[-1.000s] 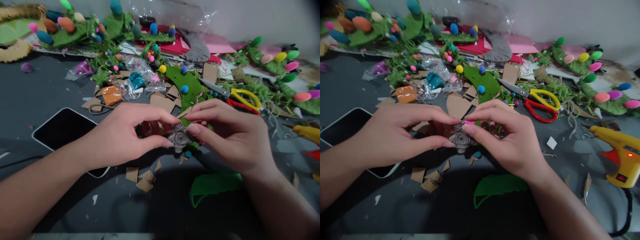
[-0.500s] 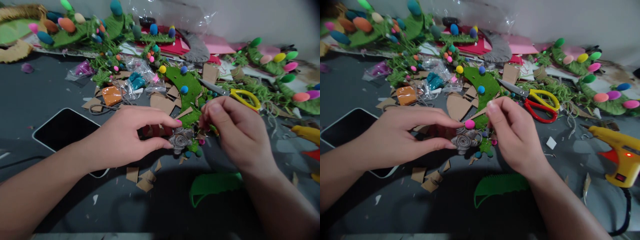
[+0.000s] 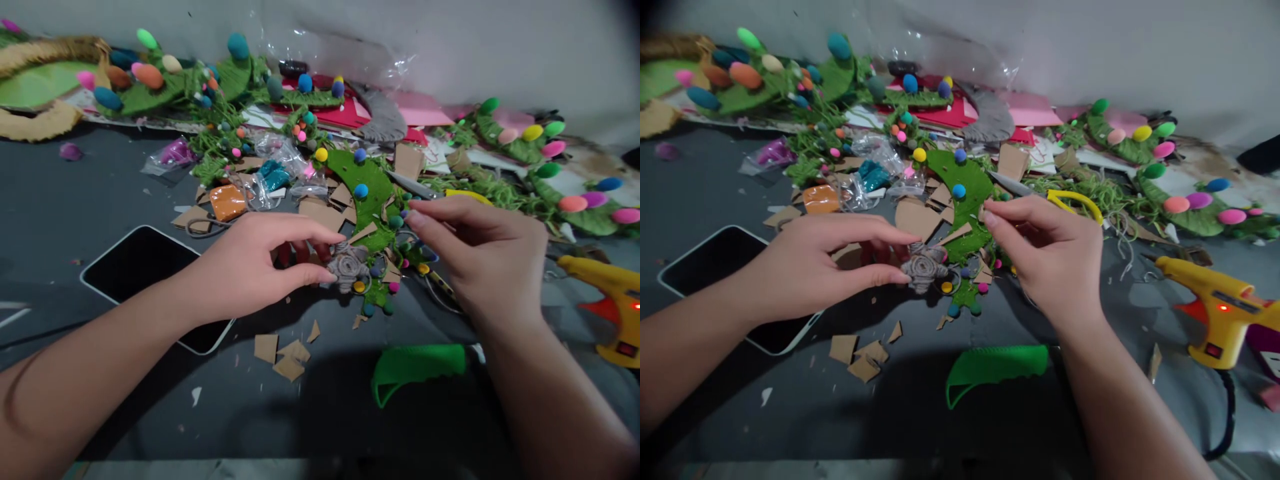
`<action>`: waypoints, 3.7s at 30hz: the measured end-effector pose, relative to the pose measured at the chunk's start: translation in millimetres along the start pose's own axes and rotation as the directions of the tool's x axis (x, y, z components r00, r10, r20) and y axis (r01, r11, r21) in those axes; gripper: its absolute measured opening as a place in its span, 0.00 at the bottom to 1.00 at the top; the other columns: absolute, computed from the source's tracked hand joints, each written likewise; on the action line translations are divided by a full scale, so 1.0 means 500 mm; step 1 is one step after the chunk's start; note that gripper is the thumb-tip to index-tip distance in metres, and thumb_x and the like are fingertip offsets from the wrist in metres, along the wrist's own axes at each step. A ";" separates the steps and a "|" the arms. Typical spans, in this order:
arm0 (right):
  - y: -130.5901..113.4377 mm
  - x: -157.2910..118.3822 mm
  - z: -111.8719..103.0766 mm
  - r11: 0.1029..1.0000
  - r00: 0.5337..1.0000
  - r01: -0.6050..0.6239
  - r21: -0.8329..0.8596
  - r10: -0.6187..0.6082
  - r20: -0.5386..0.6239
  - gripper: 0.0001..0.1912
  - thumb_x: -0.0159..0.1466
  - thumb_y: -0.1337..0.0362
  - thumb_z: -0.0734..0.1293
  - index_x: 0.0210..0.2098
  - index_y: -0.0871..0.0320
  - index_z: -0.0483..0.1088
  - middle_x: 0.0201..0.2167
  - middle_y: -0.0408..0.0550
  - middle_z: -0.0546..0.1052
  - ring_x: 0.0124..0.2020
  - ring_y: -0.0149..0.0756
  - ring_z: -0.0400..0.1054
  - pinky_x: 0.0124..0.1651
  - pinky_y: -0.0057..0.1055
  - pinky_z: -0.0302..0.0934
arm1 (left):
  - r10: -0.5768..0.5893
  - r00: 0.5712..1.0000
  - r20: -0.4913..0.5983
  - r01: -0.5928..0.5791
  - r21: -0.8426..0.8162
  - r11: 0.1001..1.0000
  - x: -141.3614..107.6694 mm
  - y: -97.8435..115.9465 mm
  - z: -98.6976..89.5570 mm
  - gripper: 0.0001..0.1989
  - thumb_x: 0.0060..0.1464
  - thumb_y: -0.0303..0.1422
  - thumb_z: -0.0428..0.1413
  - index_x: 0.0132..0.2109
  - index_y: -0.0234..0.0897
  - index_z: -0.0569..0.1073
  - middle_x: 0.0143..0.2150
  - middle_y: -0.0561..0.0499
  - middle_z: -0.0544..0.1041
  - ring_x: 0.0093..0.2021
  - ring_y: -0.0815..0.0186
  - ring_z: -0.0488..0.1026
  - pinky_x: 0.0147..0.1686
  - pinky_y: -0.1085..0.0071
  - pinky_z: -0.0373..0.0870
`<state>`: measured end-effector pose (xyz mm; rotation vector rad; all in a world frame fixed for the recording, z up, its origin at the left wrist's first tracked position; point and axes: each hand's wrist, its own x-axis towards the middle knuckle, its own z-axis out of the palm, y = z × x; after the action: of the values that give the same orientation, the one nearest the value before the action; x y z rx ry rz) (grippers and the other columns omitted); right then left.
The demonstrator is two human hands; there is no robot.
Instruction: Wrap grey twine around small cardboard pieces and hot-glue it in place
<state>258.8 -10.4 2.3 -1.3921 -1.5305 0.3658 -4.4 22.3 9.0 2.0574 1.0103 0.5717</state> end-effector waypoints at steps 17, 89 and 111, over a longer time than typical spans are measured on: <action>-0.016 -0.018 0.014 0.965 0.922 0.130 0.226 -0.201 0.330 0.26 0.62 0.63 0.77 0.59 0.43 0.76 0.49 0.46 0.81 0.46 0.38 0.75 0.46 0.37 0.70 | -0.235 0.962 0.142 0.275 -0.493 0.826 0.011 0.006 -0.025 0.10 0.59 0.41 0.66 0.46 0.45 0.84 0.35 0.52 0.84 0.31 0.70 0.79 0.26 0.79 0.70; -0.048 -0.031 0.033 0.980 0.919 -0.122 0.155 0.052 0.391 0.11 0.68 0.57 0.71 0.48 0.53 0.79 0.39 0.43 0.82 0.36 0.27 0.75 0.38 0.22 0.70 | 0.364 0.925 -0.111 -0.343 0.172 0.924 -0.007 -0.010 0.016 0.13 0.64 0.29 0.61 0.54 0.35 0.82 0.41 0.49 0.83 0.36 0.69 0.78 0.37 0.74 0.73; -0.042 -0.040 0.040 0.923 0.906 -0.153 0.354 -0.012 0.423 0.23 0.56 0.67 0.81 0.49 0.53 0.76 0.45 0.43 0.81 0.42 0.30 0.77 0.47 0.25 0.76 | -0.080 0.997 0.021 0.082 -0.395 0.915 -0.006 0.020 -0.003 0.22 0.60 0.39 0.64 0.59 0.37 0.76 0.55 0.46 0.81 0.52 0.62 0.80 0.47 0.72 0.79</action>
<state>227.5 -26.8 0.1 -1.1019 -1.6366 1.0103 -2.7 16.7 17.5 1.6506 0.8881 0.6678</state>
